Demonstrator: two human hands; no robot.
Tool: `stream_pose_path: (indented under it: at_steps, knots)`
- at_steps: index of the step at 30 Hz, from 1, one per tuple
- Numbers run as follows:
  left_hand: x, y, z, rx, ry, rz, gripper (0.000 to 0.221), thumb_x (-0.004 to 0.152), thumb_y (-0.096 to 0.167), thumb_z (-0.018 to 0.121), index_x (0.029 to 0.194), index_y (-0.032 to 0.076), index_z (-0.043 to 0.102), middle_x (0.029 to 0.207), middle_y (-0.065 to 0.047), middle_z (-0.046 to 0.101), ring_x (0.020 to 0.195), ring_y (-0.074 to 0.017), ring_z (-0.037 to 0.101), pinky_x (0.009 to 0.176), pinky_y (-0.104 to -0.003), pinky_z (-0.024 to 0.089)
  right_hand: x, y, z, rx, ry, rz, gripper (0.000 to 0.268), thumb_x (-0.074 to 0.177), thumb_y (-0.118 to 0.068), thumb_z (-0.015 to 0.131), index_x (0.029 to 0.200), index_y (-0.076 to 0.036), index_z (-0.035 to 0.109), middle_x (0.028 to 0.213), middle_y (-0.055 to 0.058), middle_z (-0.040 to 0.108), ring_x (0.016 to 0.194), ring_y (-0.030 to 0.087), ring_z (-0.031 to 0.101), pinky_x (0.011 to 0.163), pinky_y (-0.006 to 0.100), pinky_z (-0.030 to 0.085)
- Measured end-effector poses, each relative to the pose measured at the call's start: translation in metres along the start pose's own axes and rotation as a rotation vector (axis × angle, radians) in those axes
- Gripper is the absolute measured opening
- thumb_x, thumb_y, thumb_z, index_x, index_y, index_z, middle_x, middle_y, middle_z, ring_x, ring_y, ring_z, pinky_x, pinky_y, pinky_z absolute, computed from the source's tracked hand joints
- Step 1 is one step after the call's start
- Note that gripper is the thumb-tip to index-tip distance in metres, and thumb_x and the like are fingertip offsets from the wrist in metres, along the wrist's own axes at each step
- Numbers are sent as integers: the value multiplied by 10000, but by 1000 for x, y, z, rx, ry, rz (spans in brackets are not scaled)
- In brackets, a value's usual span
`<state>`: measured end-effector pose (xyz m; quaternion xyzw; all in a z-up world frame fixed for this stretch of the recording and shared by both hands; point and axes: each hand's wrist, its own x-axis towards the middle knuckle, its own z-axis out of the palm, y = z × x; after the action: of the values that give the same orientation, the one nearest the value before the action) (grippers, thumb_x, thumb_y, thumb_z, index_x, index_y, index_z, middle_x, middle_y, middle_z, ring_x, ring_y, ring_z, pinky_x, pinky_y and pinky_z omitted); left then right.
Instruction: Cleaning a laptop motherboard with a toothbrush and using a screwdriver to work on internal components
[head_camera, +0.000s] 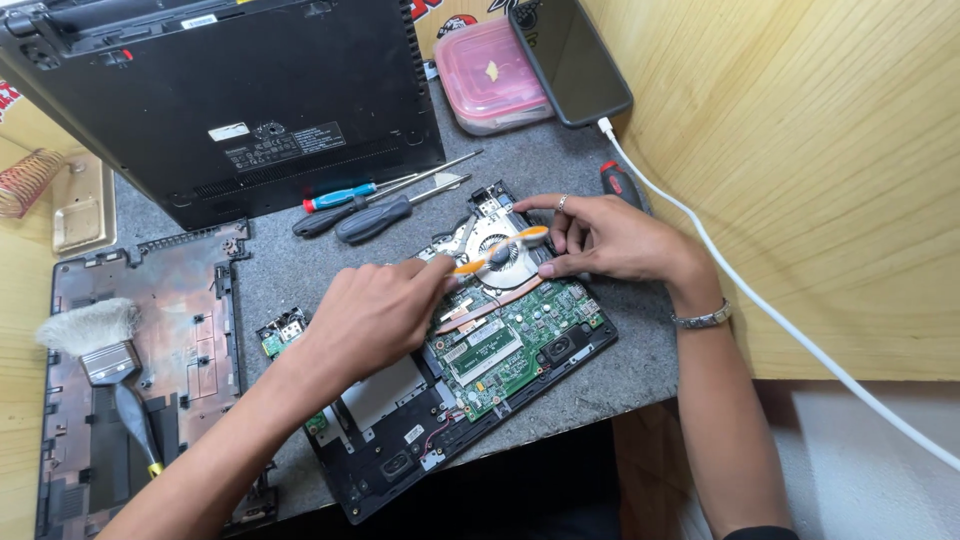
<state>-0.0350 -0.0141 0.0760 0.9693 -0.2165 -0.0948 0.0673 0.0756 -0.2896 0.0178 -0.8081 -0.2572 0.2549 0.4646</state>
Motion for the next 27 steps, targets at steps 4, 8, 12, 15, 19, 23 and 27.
stream_pose_path:
  at_steps: [4,8,12,15,19,23,27]
  knots:
    - [2,-14,28,91,159,56,203,1031,220,401,1183,215,535,721,-35,590,532,-275,678,506,-375,559,0,1,0,5,10,-3,830,717,-121,911,1465,-59,558,801,75,609,616,141,624,501,257,570]
    - [3,-18,34,11,143,198,301,993,128,407,1239,187,572,607,-33,567,419,-210,579,424,-306,504,0,2,0,5,9,2,844,711,-122,914,1473,-71,554,798,77,616,613,144,628,497,263,575]
    - [4,-15,50,-56,210,319,250,995,129,428,1190,162,581,540,-19,542,360,-191,525,356,-283,452,3,6,1,4,4,16,858,712,-123,914,1485,-79,546,795,74,620,604,140,628,490,263,575]
    - [6,-20,37,31,209,276,282,967,146,445,1208,201,581,546,-16,575,375,-188,551,374,-294,481,3,6,1,-14,10,0,870,701,-140,926,1481,-71,546,800,77,630,612,142,632,489,258,565]
    - [8,-24,49,13,277,261,256,932,167,521,1182,156,576,546,-116,603,405,-337,619,388,-472,514,2,4,-2,-35,7,0,857,707,-162,924,1471,-54,549,811,85,632,616,152,632,499,271,566]
    - [5,-24,48,-5,236,208,313,955,190,442,1236,221,577,577,-83,604,443,-307,628,440,-421,542,-2,-1,0,-59,-16,-6,887,690,-165,932,1475,-43,540,816,94,638,621,168,641,505,287,572]
    - [-2,-3,45,-132,190,297,361,920,148,429,1221,217,616,544,-70,645,409,-270,643,436,-379,576,-1,1,0,-49,-15,-10,906,682,-130,929,1486,-29,521,823,93,632,626,163,631,505,278,573]
